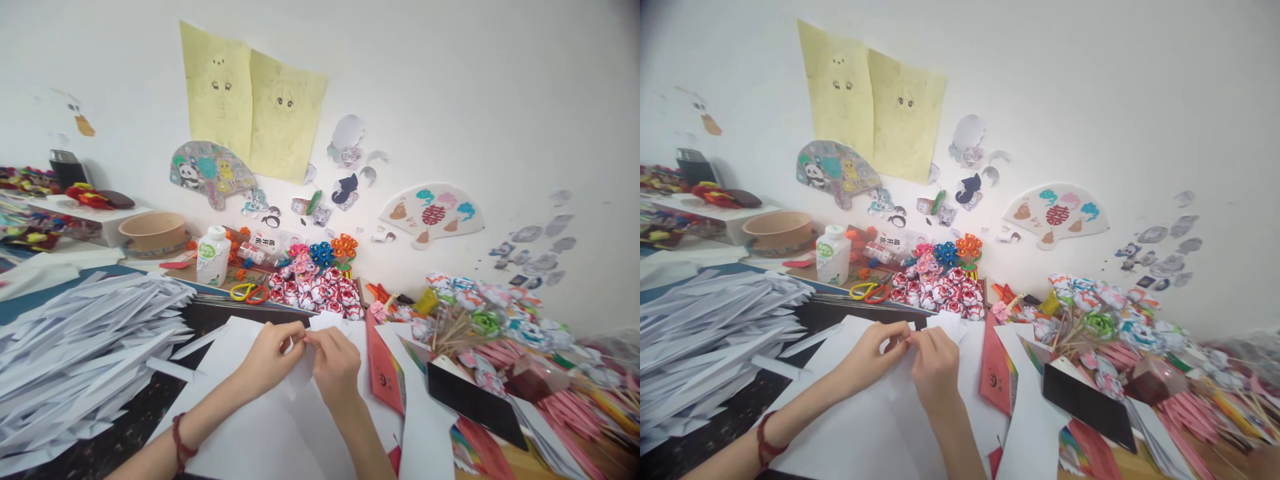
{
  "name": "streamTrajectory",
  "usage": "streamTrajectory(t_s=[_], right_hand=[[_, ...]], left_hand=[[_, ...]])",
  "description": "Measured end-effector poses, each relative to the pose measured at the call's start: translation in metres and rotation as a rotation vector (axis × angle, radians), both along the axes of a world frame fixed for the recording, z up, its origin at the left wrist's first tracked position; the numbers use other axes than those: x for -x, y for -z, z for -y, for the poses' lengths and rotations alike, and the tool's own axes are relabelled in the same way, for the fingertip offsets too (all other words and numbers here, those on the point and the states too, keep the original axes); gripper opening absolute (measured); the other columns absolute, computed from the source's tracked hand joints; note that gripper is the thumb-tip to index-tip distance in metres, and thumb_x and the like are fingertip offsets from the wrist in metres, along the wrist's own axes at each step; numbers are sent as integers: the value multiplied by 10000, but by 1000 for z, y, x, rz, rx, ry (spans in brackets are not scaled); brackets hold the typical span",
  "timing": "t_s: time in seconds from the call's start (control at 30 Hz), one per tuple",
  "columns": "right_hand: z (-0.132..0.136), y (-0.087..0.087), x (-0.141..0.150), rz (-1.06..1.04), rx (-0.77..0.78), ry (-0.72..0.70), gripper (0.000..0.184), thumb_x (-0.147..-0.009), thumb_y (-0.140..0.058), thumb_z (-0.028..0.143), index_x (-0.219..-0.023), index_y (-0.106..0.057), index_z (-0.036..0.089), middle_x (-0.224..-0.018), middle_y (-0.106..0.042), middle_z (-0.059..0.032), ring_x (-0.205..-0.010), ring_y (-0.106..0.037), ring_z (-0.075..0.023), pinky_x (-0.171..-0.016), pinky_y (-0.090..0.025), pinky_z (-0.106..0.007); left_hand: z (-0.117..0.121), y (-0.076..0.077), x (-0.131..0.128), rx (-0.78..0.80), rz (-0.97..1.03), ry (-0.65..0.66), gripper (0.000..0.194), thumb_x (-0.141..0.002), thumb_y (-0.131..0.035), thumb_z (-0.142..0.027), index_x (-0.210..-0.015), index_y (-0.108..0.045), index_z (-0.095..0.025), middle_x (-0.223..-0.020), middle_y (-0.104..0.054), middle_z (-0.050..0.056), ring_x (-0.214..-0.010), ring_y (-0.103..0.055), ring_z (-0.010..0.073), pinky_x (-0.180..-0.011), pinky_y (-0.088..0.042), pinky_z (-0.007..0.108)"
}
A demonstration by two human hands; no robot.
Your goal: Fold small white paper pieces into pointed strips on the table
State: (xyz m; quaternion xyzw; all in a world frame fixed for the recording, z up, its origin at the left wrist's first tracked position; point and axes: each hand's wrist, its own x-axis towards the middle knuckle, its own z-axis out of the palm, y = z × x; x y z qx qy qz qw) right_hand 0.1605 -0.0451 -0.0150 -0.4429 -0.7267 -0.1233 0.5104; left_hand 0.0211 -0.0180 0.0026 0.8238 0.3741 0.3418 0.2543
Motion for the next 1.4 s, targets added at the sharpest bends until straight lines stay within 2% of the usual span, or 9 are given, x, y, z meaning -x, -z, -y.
streamTrajectory(t_s=[0.2, 0.43, 0.5, 0.6, 0.7, 0.83, 0.93, 1.17, 1.4], right_hand=[[2, -2, -1, 63, -144, 45, 277, -843, -397, 17, -802, -616, 180, -641, -638, -43, -612, -574, -152, -574, -442, -267], [7, -14, -8, -71, -197, 122, 250, -849, -453, 46, -780, -640, 196, -630, -663, -28, -604, -606, -139, -609, -466, -245], [8, -18, -16, -111, -211, 191, 234, -853, -473, 80, -745, -648, 191, -625, -670, -24, -592, -612, -136, -591, -456, -236], [7, -22, -32, -249, -216, 405, 183, -837, -543, 179, -698, -661, 168, -625, -676, -34, -577, -603, -152, -550, -425, -240], [5, -23, -41, -391, -96, 503, 208, -811, -586, 284, -666, -664, 157, -607, -664, -35, -563, -576, -171, -542, -396, -254], [5, -21, -30, -458, 139, 317, 191, -811, -580, 300, -703, -663, 165, -657, -669, -26, -608, -572, -171, -572, -396, -247], [3, -21, -19, -496, 266, 199, 199, -810, -575, 302, -687, -647, 162, -651, -657, -23, -613, -564, -166, -578, -399, -243], [-10, -15, -27, -467, 765, -274, 184, -761, -618, 313, -708, -649, 139, -687, -662, -53, -640, -596, -176, -584, -439, -248], [-6, -14, -18, -306, 837, -299, 149, -773, -537, 217, -685, -635, 148, -609, -564, 7, -563, -485, -112, -517, -357, -207]], left_hand=[[0, 5, -2, 65, 73, 18, 154, -789, -405, -173, -662, -493, -176, -592, -460, -45, -555, -421, 99, -527, -300, 201], [-5, 10, -1, 60, -13, -36, 137, -770, -430, -185, -661, -514, -184, -587, -504, -44, -540, -434, 102, -531, -290, 205], [-11, 14, 2, 55, -51, -81, 127, -751, -446, -176, -648, -519, -183, -576, -514, -43, -529, -436, 102, -521, -274, 208], [-20, 18, 7, 64, -105, -215, 124, -721, -475, -160, -602, -503, -175, -557, -528, -36, -517, -437, 106, -511, -250, 215], [-23, 13, 9, 59, 2, -211, 162, -799, -452, -208, -654, -519, -178, -624, -575, -24, -565, -483, 116, -545, -295, 214], [-12, 0, 6, 7, 206, -68, 212, -875, -439, -340, -841, -582, -188, -812, -636, 3, -727, -538, 141, -670, -372, 226], [-6, -3, 5, 43, 215, 18, 217, -856, -493, -366, -855, -614, -186, -822, -655, 2, -730, -553, 140, -689, -384, 223], [-18, -1, 19, 28, 49, -42, 198, -827, -538, -303, -733, -662, -182, -673, -657, -16, -600, -526, 122, -593, -334, 216], [-18, 4, 19, -35, -104, -31, 156, -823, -557, -290, -750, -686, -240, -589, -648, -43, -558, -515, 116, -646, -308, 235]])
